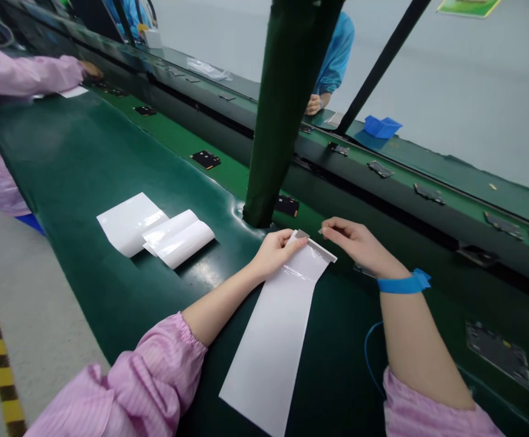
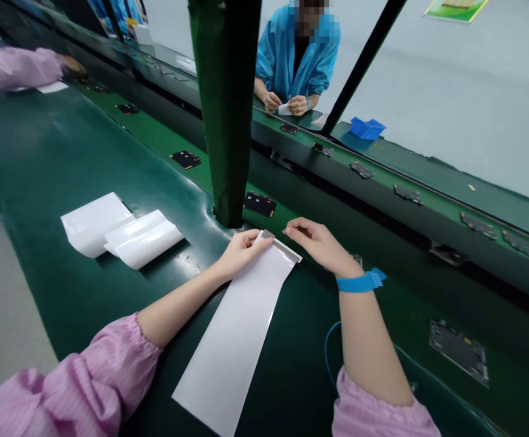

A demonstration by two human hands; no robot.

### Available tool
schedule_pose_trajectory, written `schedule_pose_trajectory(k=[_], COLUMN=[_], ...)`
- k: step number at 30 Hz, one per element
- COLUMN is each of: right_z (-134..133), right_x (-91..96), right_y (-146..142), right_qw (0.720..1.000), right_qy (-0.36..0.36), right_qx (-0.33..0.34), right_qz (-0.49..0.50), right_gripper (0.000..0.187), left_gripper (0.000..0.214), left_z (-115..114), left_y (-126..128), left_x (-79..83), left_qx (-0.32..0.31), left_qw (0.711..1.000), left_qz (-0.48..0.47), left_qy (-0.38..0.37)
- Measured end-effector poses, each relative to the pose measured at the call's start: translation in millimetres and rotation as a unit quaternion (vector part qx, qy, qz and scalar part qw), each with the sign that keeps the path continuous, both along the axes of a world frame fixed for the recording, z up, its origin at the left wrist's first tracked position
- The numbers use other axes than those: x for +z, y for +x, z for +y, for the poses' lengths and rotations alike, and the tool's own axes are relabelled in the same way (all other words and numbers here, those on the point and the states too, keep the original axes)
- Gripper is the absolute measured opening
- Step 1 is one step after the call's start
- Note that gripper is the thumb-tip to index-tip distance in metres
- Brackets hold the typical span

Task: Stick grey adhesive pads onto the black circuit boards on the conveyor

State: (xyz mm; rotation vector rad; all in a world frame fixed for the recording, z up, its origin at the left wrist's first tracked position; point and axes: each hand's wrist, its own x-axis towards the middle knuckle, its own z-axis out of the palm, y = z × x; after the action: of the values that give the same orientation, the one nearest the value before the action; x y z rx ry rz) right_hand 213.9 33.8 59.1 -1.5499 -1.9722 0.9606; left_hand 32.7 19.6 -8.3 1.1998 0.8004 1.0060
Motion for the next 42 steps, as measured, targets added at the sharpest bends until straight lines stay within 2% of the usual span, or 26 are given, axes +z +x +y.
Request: schedule_pose_trajectory(k=[3, 8, 11, 14, 22, 25, 27, 28, 30, 34, 37, 40, 42], right_z=[31.9, 96.1, 116.4, 123.3, 120.7, 116.7, 111.7, 108.3, 100.2, 81.6, 68.1, 54.7, 44.7], right_x=[-10.1, -30.7, -33.3, -30.8, -29.3, -34.2, -37.3, -38.4, -39.7, -42.2, -45.4, -41.9, -31.4], right_y=[4.8, 0.1, -5.0, -4.4, 9.0, 12.3, 14.4, 15.6, 18.5, 24.8, 27.7, 29.6, 32.9], right_qw=[0.999, 0.994, 0.985, 0.979, 0.959, 0.960, 0.965, 0.967, 0.969, 0.979, 0.983, 0.993, 0.993], right_qy=[0.028, 0.016, 0.020, -0.011, -0.035, -0.025, -0.004, 0.009, 0.027, 0.017, 0.024, -0.027, -0.059], right_qx=[-0.003, 0.061, 0.074, 0.090, 0.142, 0.106, 0.041, 0.000, -0.060, -0.036, -0.063, -0.093, -0.097], right_qz=[-0.029, -0.093, -0.152, -0.183, -0.245, -0.259, -0.258, -0.254, -0.239, -0.202, -0.171, -0.071, -0.011], right_gripper=[0.036, 0.029, 0.026, 0.027, 0.035, 0.028, 0.024, 0.028, 0.040, 0.037, 0.038, 0.038, 0.036], left_gripper=[0.038, 0.036, 0.035, 0.032, 0.031, 0.031, 0.032, 0.033, 0.034, 0.038, 0.038, 0.038, 0.038], left_z=[-0.2, 0.0, -0.3, -1.0, -0.8, -0.3, 0.0, 0.2, 0.5, 0.8, 0.5, -0.1, -0.6], left_y=[-0.5, -0.6, -0.3, -0.5, -1.1, -0.7, -0.6, -0.6, -0.7, -1.5, -1.8, -1.6, -1.1], left_x=[0.6, 0.1, 0.2, 1.0, 0.5, -0.6, -1.7, -2.2, -2.8, -1.7, 0.3, 1.8, 2.5], left_qx=[-0.006, 0.000, 0.003, -0.001, 0.003, 0.002, 0.000, -0.001, -0.001, -0.007, -0.009, -0.012, -0.015], left_qw=[1.000, 0.999, 0.999, 0.999, 0.999, 0.998, 0.998, 0.998, 0.998, 0.997, 0.997, 0.996, 0.996], left_qz=[0.017, 0.035, 0.032, 0.023, 0.032, 0.033, 0.033, 0.034, 0.039, 0.041, 0.059, 0.071, 0.071], left_qy=[0.012, 0.037, 0.032, 0.030, 0.042, 0.049, 0.050, 0.052, 0.057, 0.062, 0.059, 0.053, 0.048])
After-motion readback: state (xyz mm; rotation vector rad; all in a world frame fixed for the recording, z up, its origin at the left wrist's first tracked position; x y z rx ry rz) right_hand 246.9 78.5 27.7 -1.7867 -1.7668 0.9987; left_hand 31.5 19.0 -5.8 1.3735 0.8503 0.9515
